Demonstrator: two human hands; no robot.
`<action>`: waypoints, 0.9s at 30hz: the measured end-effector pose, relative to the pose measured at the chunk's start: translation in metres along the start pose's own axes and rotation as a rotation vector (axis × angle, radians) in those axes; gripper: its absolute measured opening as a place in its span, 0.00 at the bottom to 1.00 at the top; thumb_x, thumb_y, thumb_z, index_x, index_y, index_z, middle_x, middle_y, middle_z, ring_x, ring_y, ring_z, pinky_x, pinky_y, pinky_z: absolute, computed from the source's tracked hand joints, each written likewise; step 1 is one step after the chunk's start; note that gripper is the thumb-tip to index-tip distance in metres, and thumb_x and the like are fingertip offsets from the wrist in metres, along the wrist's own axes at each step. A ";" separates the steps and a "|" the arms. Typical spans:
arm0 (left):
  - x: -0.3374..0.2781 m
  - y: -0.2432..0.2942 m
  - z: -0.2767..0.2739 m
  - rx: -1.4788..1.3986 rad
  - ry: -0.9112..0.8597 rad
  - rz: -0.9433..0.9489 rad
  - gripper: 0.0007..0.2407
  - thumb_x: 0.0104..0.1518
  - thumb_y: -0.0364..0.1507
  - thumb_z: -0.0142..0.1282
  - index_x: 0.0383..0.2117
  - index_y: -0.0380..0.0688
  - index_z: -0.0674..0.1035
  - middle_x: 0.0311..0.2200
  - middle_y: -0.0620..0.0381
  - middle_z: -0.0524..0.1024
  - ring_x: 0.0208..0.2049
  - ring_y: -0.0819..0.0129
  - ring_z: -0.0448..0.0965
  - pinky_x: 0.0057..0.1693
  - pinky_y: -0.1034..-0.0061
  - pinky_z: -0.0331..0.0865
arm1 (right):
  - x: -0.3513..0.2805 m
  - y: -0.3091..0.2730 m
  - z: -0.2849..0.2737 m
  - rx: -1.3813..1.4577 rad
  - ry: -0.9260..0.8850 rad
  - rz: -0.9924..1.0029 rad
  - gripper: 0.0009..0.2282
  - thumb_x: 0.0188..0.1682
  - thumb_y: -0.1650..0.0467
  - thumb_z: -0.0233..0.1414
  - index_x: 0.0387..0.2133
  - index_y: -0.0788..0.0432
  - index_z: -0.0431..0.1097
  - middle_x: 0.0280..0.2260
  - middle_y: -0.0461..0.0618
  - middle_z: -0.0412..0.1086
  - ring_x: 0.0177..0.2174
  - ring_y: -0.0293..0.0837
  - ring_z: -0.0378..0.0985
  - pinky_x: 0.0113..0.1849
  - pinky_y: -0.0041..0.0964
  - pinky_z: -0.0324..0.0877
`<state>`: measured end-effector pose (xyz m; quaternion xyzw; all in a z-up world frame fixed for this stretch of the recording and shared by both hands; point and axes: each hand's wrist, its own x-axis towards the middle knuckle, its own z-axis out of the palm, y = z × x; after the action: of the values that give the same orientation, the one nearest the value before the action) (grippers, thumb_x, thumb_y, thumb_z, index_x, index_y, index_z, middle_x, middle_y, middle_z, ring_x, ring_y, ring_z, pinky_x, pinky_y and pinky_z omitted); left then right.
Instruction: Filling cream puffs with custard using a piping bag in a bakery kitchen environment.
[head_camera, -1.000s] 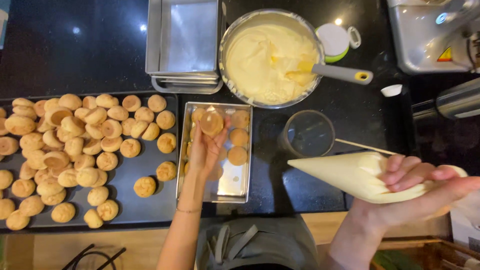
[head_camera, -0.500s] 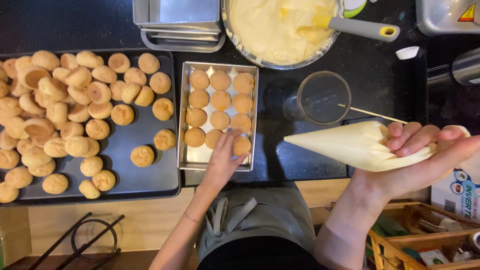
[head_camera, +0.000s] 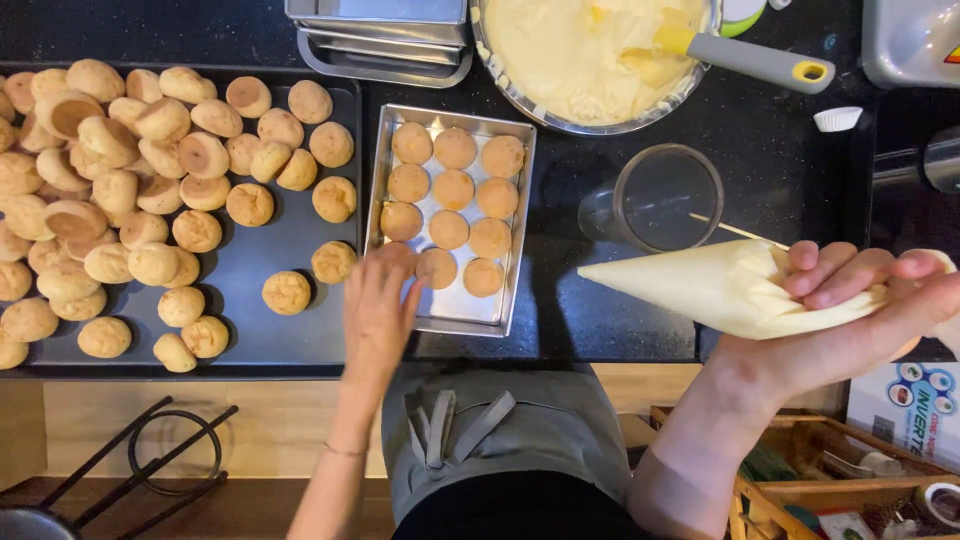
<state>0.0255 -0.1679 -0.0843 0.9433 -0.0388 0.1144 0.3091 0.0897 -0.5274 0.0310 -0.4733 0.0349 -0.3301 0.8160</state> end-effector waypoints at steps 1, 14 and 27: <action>0.002 -0.005 -0.009 0.085 -0.017 0.000 0.19 0.53 0.26 0.67 0.52 0.42 0.77 0.58 0.51 0.70 0.61 0.51 0.70 0.64 0.58 0.64 | 0.001 0.001 0.001 0.027 0.009 0.013 0.16 0.69 0.59 0.43 0.35 0.57 0.60 0.18 0.45 0.51 0.20 0.38 0.53 0.27 0.27 0.54; 0.010 -0.018 -0.033 0.094 -0.048 0.099 0.26 0.46 0.28 0.68 0.54 0.38 0.76 0.60 0.44 0.68 0.62 0.47 0.66 0.65 0.53 0.60 | -0.042 -0.001 0.083 -0.013 0.064 0.217 0.16 0.66 0.58 0.49 0.46 0.62 0.64 0.25 0.48 0.61 0.23 0.42 0.62 0.36 0.38 0.67; -0.131 -0.109 -0.169 -0.407 -0.585 0.037 0.34 0.61 0.39 0.54 0.70 0.38 0.53 0.64 0.40 0.65 0.63 0.42 0.66 0.65 0.55 0.60 | -0.123 0.032 0.149 -0.172 -0.078 0.123 0.16 0.66 0.63 0.49 0.51 0.67 0.63 0.24 0.51 0.60 0.23 0.43 0.63 0.35 0.39 0.67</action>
<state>-0.1187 0.0204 -0.0459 0.8543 -0.1647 -0.1652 0.4644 0.0649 -0.3347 0.0556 -0.5511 0.0605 -0.2563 0.7918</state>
